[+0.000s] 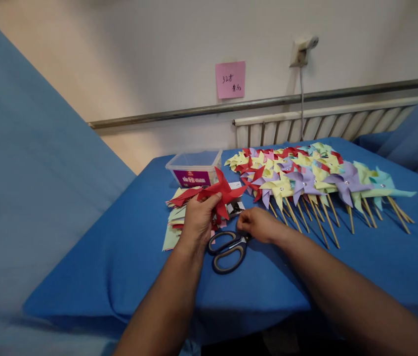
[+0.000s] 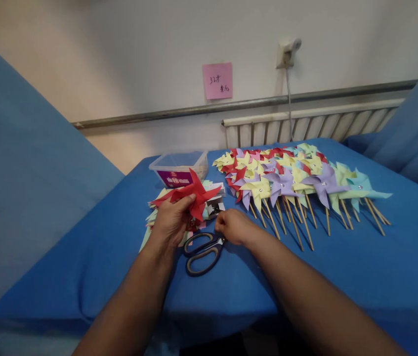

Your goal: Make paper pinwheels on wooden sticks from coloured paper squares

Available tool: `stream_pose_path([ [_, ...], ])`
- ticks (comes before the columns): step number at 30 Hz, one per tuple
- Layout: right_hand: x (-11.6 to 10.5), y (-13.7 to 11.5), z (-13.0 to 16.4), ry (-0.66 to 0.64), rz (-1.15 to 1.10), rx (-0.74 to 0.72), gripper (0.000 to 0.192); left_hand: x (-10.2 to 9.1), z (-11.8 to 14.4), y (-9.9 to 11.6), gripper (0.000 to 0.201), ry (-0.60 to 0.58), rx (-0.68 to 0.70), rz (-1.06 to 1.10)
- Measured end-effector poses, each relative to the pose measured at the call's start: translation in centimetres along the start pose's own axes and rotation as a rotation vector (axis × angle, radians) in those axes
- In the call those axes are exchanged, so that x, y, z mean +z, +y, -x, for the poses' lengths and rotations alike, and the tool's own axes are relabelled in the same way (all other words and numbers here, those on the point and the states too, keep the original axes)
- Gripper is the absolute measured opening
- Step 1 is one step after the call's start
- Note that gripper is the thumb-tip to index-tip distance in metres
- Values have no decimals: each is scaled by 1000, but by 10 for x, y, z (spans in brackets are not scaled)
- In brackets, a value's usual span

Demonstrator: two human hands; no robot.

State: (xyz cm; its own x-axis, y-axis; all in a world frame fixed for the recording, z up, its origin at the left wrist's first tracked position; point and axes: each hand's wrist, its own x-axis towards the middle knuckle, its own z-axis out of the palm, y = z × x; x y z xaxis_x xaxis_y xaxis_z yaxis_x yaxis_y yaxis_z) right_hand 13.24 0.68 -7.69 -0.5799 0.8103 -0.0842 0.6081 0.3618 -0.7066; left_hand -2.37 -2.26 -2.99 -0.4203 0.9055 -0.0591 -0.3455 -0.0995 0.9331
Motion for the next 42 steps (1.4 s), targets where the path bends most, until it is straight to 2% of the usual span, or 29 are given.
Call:
stream_pose_path([
  [7, -2, 2, -2, 17, 130, -2, 11, 0, 0, 0, 33, -5, -23, -19],
  [16, -4, 1, -3, 88, 291, 73, 15, 1, 3, 0, 33, -37, -38, -44],
  [23, 1, 3, -4, 12, 136, -10, 16, -2, 1, -3, 30, -58, -7, -34],
  [29, 3, 8, -8, 79, 234, -38, 16, -1, 2, -4, 29, -70, 11, -45],
  [38, -3, -3, -3, 145, 262, 50, 18, 0, 3, -2, 28, -58, -3, -77],
  [42, -2, -8, 0, 103, 270, 30, 16, 0, 4, -2, 30, -56, 7, -51],
])
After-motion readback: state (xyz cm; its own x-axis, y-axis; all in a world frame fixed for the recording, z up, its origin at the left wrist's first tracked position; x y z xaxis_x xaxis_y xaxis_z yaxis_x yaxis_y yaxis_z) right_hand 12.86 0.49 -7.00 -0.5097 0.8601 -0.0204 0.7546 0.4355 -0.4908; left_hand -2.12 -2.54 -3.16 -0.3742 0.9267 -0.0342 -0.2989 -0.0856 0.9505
